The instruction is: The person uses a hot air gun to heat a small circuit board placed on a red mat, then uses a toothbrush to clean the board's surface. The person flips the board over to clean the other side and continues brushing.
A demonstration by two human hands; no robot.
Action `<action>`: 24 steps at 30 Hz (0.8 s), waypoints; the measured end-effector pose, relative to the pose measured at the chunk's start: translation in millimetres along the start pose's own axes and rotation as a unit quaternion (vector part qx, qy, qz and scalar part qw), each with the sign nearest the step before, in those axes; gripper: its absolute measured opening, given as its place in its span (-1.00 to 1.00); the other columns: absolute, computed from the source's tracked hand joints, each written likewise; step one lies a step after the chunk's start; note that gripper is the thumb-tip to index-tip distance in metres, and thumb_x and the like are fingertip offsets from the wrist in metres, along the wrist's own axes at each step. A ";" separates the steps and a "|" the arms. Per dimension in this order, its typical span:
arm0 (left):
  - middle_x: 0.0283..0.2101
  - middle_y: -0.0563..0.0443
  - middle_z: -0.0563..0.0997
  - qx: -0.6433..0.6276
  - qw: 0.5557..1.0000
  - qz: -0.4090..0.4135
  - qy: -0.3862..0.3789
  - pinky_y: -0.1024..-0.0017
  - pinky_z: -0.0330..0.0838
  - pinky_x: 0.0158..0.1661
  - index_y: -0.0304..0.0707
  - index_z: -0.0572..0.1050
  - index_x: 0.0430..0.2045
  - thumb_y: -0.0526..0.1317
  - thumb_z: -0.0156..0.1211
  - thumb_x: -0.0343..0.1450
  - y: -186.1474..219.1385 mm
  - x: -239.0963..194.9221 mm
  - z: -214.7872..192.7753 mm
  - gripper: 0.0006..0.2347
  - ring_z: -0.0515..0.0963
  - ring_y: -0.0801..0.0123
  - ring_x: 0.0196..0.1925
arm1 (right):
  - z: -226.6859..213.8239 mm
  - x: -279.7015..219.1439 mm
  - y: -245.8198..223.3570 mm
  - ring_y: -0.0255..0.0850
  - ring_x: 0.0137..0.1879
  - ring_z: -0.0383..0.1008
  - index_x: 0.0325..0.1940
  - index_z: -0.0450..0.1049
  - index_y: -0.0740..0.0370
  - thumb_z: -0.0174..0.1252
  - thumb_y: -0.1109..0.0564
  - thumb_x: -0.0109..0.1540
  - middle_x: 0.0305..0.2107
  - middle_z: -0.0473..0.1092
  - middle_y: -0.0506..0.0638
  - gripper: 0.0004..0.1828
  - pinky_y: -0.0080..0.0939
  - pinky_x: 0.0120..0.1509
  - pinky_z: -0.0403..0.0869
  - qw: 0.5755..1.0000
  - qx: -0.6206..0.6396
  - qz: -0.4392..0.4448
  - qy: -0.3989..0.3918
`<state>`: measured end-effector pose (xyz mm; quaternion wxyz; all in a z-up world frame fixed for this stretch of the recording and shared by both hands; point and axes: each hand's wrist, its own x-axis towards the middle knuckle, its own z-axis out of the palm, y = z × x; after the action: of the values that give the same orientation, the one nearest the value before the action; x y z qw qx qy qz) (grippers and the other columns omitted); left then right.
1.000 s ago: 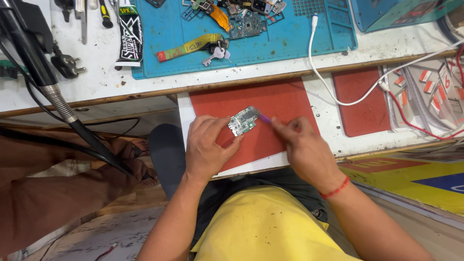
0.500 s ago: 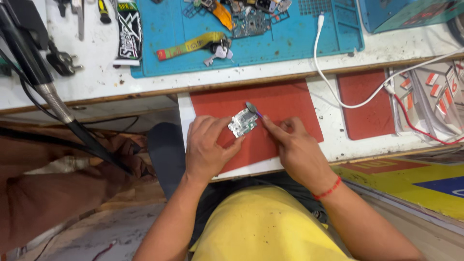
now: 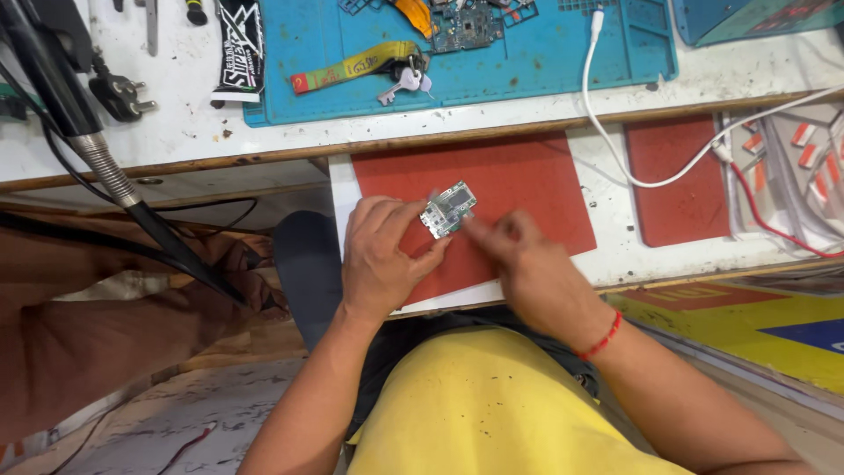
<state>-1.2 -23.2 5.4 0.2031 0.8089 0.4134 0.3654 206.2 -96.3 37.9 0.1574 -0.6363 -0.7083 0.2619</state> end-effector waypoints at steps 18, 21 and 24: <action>-0.27 -0.04 0.56 -0.015 1.000 -0.003 -0.005 0.19 0.38 -0.05 -0.30 0.59 -0.21 -0.20 0.57 0.17 1.2 0.4 0.8 -0.63 0.50 0.11 -0.12 | -7.8 6.1 1.1 0.21 -0.17 0.49 0.36 0.39 0.08 0.04 0.34 0.21 -0.13 0.37 0.22 -0.39 0.11 -0.14 0.47 0.999 -0.002 0.022 0.046; -0.26 -0.04 0.56 -0.005 1.000 -0.002 -0.009 0.18 0.38 -0.05 -0.31 0.59 -0.20 -0.20 0.57 0.17 1.4 -1.3 -4.0 -0.62 0.50 0.10 -0.11 | -8.4 2.5 -0.9 0.20 -0.20 0.49 0.37 0.38 0.03 0.06 0.34 0.16 -0.14 0.37 0.20 -0.34 0.11 -0.17 0.47 0.999 -0.009 0.031 -0.012; -0.27 -0.05 0.56 -0.011 1.000 -0.003 -0.010 0.18 0.37 -0.06 -0.32 0.60 -0.20 -0.20 0.57 0.17 2.5 3.6 -1.2 -0.62 0.50 0.09 -0.12 | -12.0 1.8 0.4 0.19 -0.21 0.49 0.36 0.39 0.01 0.07 0.31 0.21 -0.14 0.38 0.20 -0.39 0.11 -0.18 0.47 0.999 -0.022 0.037 0.009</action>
<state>0.7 -21.6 9.3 0.2170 0.8093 0.4096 0.3609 212.9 -92.5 47.2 0.1395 -0.6679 -0.6884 0.2461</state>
